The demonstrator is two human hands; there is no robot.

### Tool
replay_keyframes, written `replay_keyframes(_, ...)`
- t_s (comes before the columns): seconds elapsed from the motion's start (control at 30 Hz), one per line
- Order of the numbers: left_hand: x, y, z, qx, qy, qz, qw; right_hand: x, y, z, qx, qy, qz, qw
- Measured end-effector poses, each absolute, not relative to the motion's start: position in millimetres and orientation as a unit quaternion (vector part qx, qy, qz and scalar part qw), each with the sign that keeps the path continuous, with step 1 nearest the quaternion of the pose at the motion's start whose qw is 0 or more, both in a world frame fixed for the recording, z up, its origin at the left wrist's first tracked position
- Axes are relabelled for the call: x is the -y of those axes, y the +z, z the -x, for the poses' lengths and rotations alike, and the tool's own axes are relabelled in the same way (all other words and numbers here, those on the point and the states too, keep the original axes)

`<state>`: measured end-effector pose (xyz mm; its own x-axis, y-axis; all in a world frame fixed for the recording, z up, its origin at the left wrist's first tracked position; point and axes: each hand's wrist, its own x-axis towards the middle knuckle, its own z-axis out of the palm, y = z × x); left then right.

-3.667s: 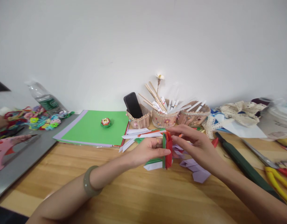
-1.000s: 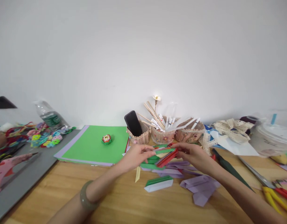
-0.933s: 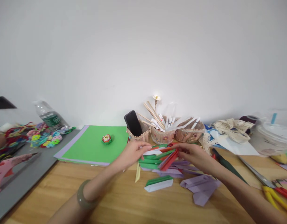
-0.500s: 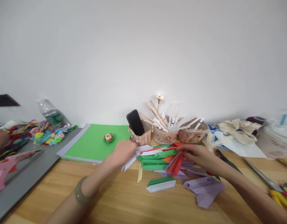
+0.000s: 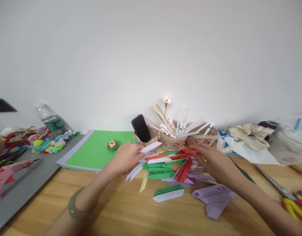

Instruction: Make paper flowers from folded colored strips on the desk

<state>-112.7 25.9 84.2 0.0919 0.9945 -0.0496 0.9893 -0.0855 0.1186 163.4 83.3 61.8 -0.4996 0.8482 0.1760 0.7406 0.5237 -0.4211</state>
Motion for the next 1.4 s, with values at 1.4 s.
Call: replay_keyframes(1.4,-43.9,51.8,128.0,-0.69,-0.014,-0.722,0.041,-60.1,78.5,-144.7,0.689,0.435,0.479,0.328)
